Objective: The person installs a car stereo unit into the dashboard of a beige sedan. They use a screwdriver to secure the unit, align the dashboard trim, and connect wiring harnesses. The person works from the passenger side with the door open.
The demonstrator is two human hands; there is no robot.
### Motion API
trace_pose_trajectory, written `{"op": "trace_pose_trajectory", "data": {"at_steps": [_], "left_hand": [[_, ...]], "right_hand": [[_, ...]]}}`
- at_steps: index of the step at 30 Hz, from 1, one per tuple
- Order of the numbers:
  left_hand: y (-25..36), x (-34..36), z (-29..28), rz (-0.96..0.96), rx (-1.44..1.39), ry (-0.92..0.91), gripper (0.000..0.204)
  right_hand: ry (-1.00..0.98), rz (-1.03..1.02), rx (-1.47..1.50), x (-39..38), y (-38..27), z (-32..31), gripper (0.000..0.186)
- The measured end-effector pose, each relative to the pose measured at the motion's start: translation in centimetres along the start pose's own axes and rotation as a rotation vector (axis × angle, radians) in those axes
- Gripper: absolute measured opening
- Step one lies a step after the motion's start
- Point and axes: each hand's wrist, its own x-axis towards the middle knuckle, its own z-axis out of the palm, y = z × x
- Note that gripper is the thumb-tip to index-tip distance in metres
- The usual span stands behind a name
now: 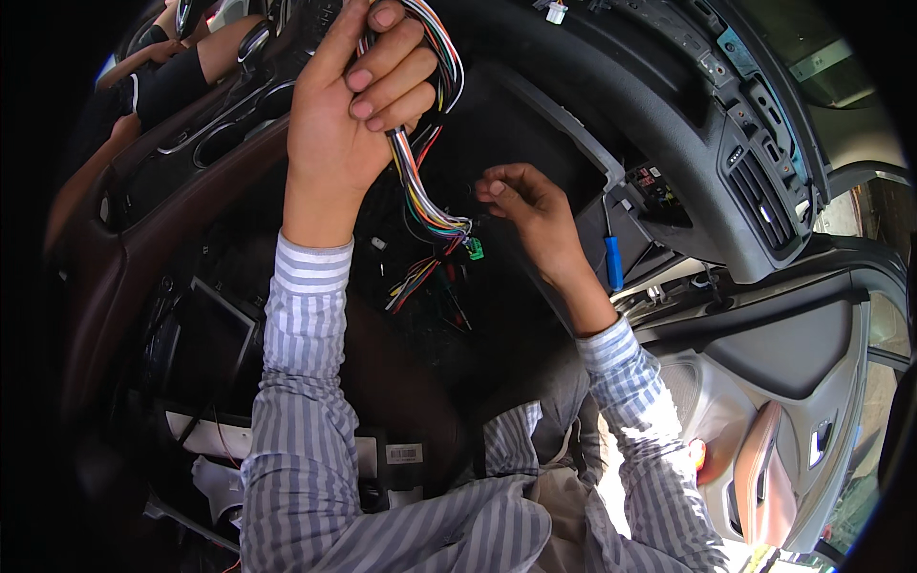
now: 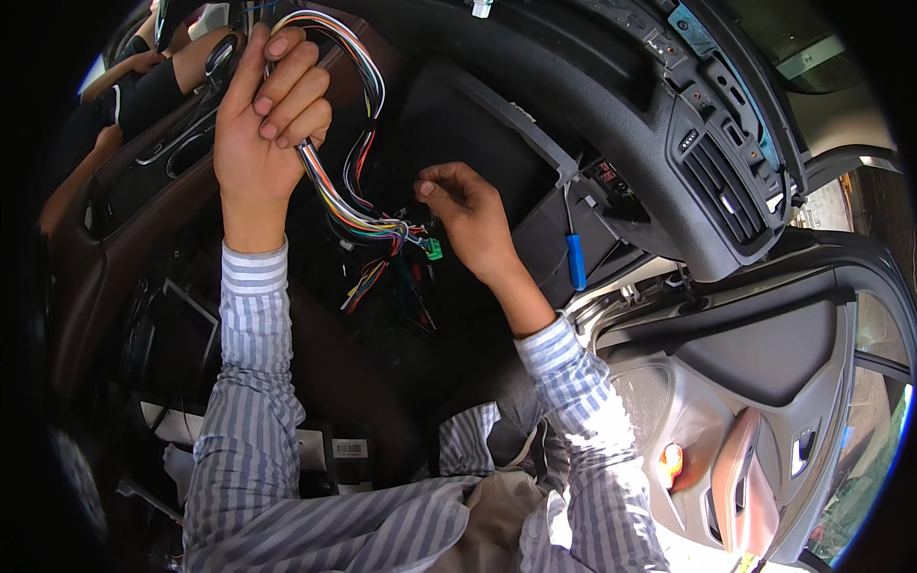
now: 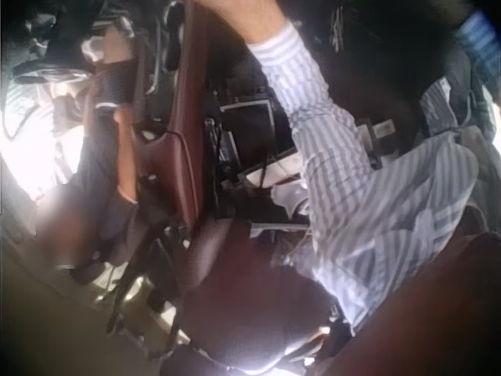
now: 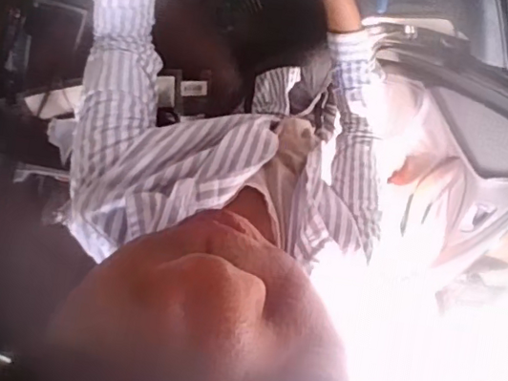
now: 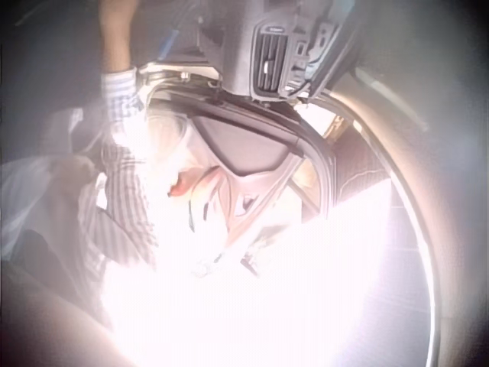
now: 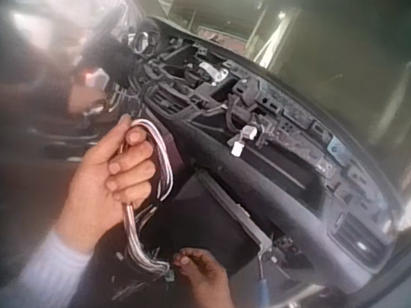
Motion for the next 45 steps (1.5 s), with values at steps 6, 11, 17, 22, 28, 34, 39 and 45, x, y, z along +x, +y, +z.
{"op": "trace_pose_trajectory", "data": {"at_steps": [6, 11, 17, 22, 28, 34, 39, 45], "left_hand": [[-0.2, -0.6, -1.6, 0.138, -0.162, 0.263, 0.029], [0.3, 0.1, -3.9, 0.180, -0.083, 0.269, 0.034], [4.5, -1.2, -12.7, 0.198, -0.014, 0.556, 0.038], [3.1, -1.2, -17.6, 0.185, 0.293, 0.791, 0.036], [0.9, -0.3, -17.1, 0.174, 0.421, 0.917, 0.034], [0.3, -0.3, -16.3, 0.159, 0.454, 0.949, 0.032], [-0.7, -0.8, -16.1, 0.062, 0.555, 0.949, 0.031], [-1.8, -1.4, -16.5, -0.029, 0.741, 0.931, 0.036]], "right_hand": [[-0.034, 0.149, 0.063, -4.3, 5.9, 2.8, 0.040], [-0.234, 0.226, 0.272, -2.1, 7.0, 3.0, 0.036], [-0.152, 0.333, 0.627, -2.3, 2.4, -3.8, 0.027], [-0.110, 0.243, 0.563, -2.7, -2.2, -7.7, 0.027], [-0.123, 0.073, 0.498, -3.7, -4.1, -9.4, 0.034], [-0.140, 0.013, 0.519, -4.5, -6.1, -8.8, 0.032], [-0.125, -0.025, 0.562, -5.0, -8.5, -7.7, 0.031], [-0.125, -0.060, 0.574, -4.5, -10.4, -7.2, 0.034]]}}
